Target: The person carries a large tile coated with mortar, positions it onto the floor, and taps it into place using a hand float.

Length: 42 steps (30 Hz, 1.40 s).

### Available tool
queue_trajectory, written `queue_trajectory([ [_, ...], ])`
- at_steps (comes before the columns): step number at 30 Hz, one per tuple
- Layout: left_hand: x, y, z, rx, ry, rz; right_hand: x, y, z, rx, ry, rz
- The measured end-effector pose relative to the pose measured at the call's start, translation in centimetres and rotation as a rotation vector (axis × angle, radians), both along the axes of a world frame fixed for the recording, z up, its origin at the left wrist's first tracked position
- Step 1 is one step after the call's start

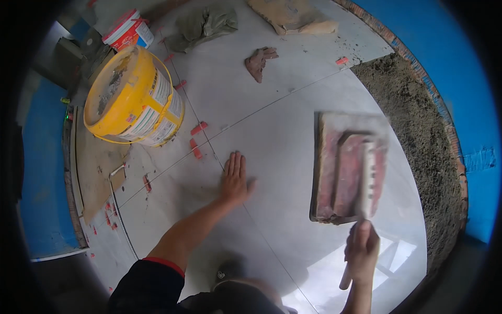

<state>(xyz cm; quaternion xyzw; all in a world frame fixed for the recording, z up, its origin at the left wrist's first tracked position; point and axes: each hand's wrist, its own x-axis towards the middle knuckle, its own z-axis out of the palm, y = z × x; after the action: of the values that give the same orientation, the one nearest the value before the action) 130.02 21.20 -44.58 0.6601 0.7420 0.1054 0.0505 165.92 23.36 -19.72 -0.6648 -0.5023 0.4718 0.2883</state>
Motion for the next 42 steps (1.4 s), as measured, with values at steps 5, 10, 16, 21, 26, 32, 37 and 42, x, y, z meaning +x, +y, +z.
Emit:
queue_trajectory([
  [5, -0.2, 0.4, -0.3, -0.052, -0.029, 0.041, -0.5, -2.7, -4.3, 0.423, 0.129, 0.090],
  [10, -0.2, 0.6, 0.0, 0.021, -0.014, 0.018, -5.0, 0.2, -14.6, -0.232, -0.606, 0.358],
  [16, -0.5, -0.5, -0.7, 0.097, -0.026, 0.009, -10.3, 7.1, -4.9, -0.249, -0.206, 0.386],
  [21, 0.9, -5.3, -0.2, -0.257, -0.041, -0.011, -9.0, 4.5, -2.0, 0.278, -0.011, 0.305],
  [26, 1.8, -5.3, 1.1, -0.110, -0.128, 0.060, -10.9, 4.7, -14.6, 0.387, -0.423, 0.471],
  [32, 1.6, -5.0, 1.7, -0.157, -0.065, 0.027, -14.8, 10.0, -9.7, -0.296, -0.245, 0.496],
  [37, 2.0, -5.2, 1.0, -0.182, -0.032, 0.054, -13.7, 7.5, -1.8, 0.165, -0.023, 0.460],
  [42, 3.2, -5.7, 1.1, -0.254, -0.053, 0.074, -14.7, 6.7, -10.2, 0.478, -0.282, 0.557],
])
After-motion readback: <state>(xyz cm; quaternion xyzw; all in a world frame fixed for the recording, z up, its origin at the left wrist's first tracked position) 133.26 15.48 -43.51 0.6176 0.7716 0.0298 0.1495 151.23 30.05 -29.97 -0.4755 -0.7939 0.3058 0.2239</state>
